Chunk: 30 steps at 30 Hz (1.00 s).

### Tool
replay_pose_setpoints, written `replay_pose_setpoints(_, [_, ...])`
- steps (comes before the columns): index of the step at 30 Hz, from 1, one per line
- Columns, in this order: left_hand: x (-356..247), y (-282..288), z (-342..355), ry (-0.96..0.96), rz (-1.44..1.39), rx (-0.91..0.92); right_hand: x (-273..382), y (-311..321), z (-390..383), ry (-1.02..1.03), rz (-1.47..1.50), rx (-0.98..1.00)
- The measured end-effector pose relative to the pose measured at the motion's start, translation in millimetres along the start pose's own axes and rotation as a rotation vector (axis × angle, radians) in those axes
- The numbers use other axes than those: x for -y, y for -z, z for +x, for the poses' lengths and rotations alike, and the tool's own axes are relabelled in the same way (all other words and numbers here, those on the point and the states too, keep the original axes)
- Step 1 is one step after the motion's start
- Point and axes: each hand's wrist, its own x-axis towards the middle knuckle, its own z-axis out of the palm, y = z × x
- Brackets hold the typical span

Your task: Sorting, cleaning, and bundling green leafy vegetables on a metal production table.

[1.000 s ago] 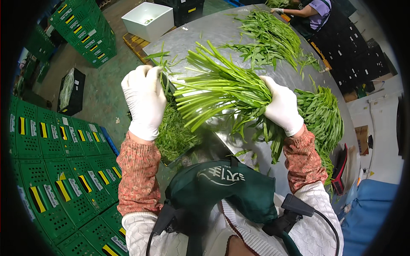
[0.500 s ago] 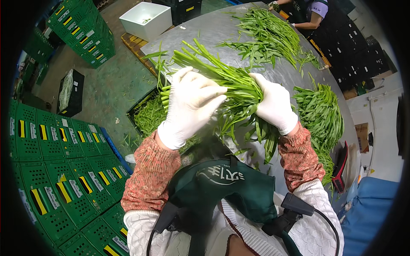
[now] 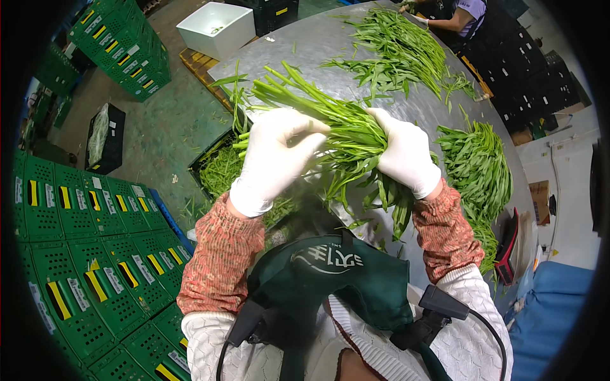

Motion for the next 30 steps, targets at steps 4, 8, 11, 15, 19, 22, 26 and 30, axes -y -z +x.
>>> replay_pose_setpoints(4, [7.6, 17.7, -0.2, -0.247, 0.569, -0.212, -5.1, 5.8, -0.8, -0.035, -0.05, 0.057])
replay_pose_setpoints(8, [31.4, 60.8, -9.6, -0.171, 0.718, -0.359, -27.1, 11.5, -6.7, -0.055, 0.015, -0.012])
replay_pose_setpoints(11, [65.9, 93.1, -29.5, 0.034, 0.824, -0.285, -51.6, 11.3, -6.1, -0.119, 0.418, 0.104])
replay_pose_setpoints(15, [89.8, 98.5, -59.2, 0.21, 0.913, -0.18, -57.2, 13.2, -6.7, -0.188, 0.867, 0.218])
replay_pose_setpoints(19, [93.4, 78.2, -73.6, 0.307, 0.626, -0.089, -77.9, 9.9, -13.8, -0.421, 1.182, 0.346])
replay_pose_setpoints(22, [92.9, 52.6, -79.3, 0.301, 0.472, -0.094, -82.5, 11.8, -13.6, -0.444, 1.121, 0.331])
replay_pose_setpoints(26, [84.6, 20.4, -83.2, 0.348, 0.413, 0.001, -93.2, 25.4, -14.0, -0.702, 1.167, 0.508])
replay_pose_setpoints(30, [78.8, -4.6, -92.6, 0.339, 0.329, 0.118, -76.8, 32.6, -13.9, -0.943, 1.383, 0.571])
